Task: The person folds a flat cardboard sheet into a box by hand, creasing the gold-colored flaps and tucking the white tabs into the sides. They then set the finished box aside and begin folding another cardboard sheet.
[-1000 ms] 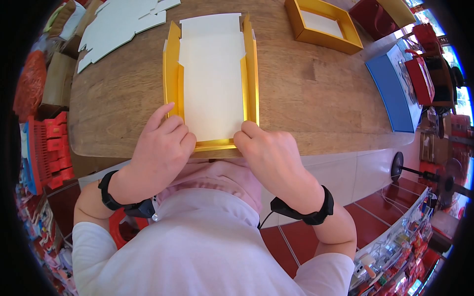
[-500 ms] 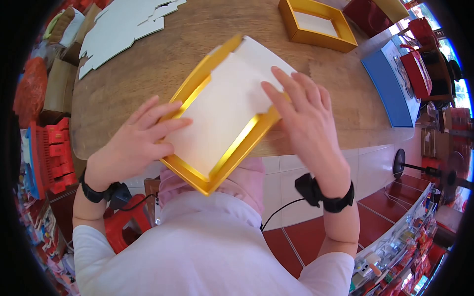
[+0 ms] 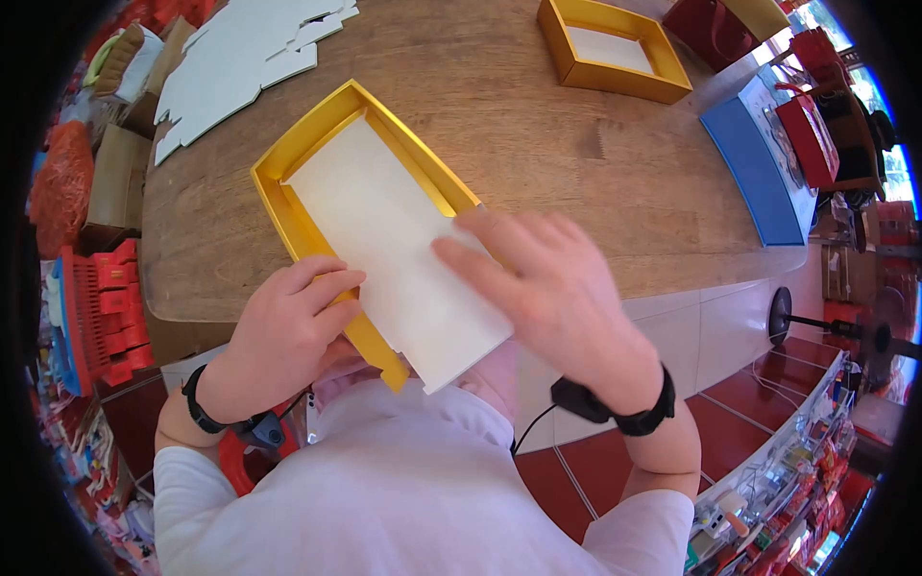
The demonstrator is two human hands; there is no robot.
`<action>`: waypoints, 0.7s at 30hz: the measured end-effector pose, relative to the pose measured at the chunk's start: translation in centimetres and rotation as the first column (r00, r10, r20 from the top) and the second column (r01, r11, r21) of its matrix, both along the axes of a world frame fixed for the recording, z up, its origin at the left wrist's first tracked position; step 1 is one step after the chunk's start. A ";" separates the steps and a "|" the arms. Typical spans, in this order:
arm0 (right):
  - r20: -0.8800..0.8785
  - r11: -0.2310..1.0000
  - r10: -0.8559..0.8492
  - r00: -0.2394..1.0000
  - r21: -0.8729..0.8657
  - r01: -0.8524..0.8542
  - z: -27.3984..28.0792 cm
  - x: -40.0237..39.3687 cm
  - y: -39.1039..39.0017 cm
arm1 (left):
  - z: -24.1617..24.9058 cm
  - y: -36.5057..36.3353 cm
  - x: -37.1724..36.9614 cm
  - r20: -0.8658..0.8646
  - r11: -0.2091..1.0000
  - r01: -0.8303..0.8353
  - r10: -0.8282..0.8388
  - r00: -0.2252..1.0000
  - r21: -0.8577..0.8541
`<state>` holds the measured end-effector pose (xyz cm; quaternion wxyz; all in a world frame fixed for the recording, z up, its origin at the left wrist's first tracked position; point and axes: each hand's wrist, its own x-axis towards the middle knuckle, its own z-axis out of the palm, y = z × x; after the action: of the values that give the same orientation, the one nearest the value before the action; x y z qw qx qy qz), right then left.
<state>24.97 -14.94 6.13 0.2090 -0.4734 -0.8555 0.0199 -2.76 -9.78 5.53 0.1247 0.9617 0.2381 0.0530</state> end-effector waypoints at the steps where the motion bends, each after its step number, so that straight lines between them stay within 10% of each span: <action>1: 0.058 0.999 -0.043 0.997 -0.020 0.044 0.3 0.6 0.2 | -0.2 0.3 -0.4 0.020 0.998 0.018 -0.017 1.000 -0.064; 14: -0.101 0.927 0.121 0.987 -0.344 -0.149 -0.3 1.9 1.3 | 0.8 3.3 -1.3 0.063 0.985 0.053 -0.043 0.997 -0.167; 21: -0.226 0.963 0.149 0.963 -0.186 -0.192 -1.7 0.1 1.9 | -0.5 3.2 1.1 0.190 0.971 -0.184 0.211 0.959 -0.154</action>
<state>25.08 -13.00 4.45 0.2455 -0.4119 -0.8596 0.1766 -1.64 -6.54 5.06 0.2071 0.9119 0.3220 0.1478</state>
